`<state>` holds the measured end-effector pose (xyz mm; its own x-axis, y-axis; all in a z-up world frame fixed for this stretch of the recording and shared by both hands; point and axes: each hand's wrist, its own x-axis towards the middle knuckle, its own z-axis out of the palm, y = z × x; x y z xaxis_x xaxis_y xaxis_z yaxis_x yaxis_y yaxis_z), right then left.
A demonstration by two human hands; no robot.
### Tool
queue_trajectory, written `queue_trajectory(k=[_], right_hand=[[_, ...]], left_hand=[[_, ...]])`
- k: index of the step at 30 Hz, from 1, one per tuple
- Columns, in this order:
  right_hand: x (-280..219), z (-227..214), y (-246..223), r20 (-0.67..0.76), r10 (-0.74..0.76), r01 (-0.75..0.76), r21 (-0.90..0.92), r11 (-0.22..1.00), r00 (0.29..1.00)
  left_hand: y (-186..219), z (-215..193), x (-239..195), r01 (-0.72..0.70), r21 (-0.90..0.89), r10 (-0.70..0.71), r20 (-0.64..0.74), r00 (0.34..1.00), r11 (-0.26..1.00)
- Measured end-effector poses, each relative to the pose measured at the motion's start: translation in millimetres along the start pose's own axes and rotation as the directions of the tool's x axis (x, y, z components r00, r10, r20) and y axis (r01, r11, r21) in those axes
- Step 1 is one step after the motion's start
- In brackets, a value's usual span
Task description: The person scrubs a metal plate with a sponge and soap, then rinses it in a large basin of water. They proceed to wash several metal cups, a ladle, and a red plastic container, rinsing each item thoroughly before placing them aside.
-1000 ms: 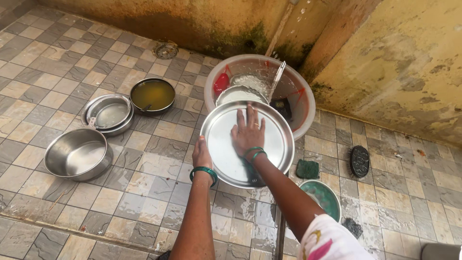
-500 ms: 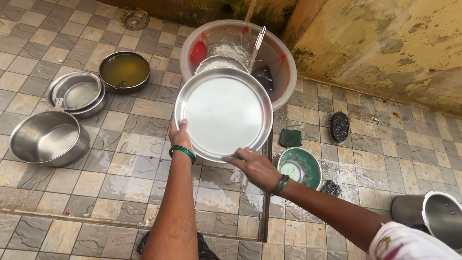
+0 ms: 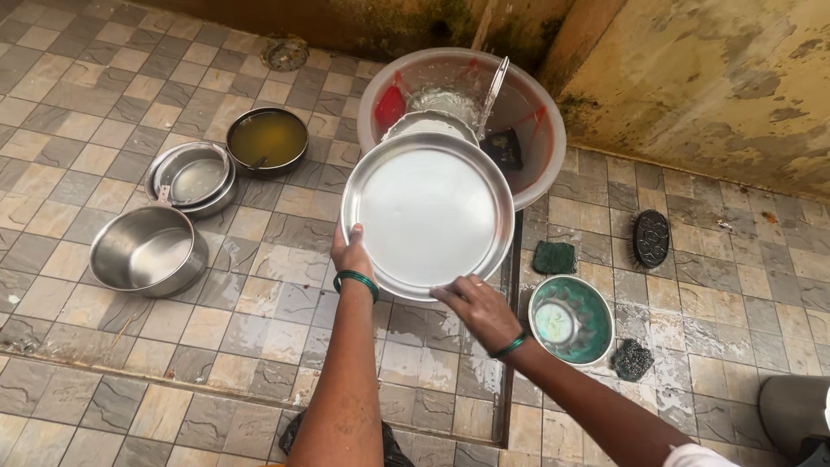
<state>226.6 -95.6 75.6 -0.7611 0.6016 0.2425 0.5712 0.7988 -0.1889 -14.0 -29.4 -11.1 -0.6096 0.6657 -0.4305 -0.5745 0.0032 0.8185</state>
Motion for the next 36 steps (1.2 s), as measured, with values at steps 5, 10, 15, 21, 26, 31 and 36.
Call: queue_trajectory(k=[5, 10, 15, 21, 26, 31, 36], right_hand=[[-13.9, 3.6, -19.7, -0.037, 0.101, -0.104, -0.092, 0.99, 0.994], [45.7, 62.4, -87.3, -0.268, 0.388, -0.355, 0.166, 0.92, 0.882], [-11.8, 20.2, -0.1, -0.049, 0.009, -0.014, -0.1, 0.995, 0.999], [-2.1, 21.8, -43.7, -0.012, 0.375, -0.37, 0.138, 0.919, 0.927], [36.7, 62.1, -83.4, -0.289, 0.314, -0.252, 0.231, 0.94, 0.904], [-27.3, 13.1, -7.1, -0.134, 0.049, -0.051, -0.014, 0.999, 0.99], [6.3, 40.0, -64.6, -0.143, 0.392, -0.358, 0.214, 0.909, 0.909]], left_hand=[[-32.8, -3.3, -10.4, -0.175, 0.001, 0.175, 0.042, 0.984, 0.985], [-29.3, 4.9, -7.3, -0.156, 0.131, 0.159, -0.01, 0.987, 0.979], [-5.2, 1.8, 7.8, -0.162, 0.167, 0.151, 0.079, 0.985, 0.972], [-28.2, 19.1, -2.1, -0.258, 0.013, 0.251, 0.183, 0.951, 0.966], [-15.0, 4.5, 2.5, -0.242, 0.165, 0.219, 0.145, 0.965, 0.956], [10.3, -1.0, 19.7, -0.2, 0.135, 0.162, 0.25, 0.955, 0.97], [-23.5, 8.7, -8.8, -0.182, 0.324, 0.148, 0.126, 0.981, 0.928]])
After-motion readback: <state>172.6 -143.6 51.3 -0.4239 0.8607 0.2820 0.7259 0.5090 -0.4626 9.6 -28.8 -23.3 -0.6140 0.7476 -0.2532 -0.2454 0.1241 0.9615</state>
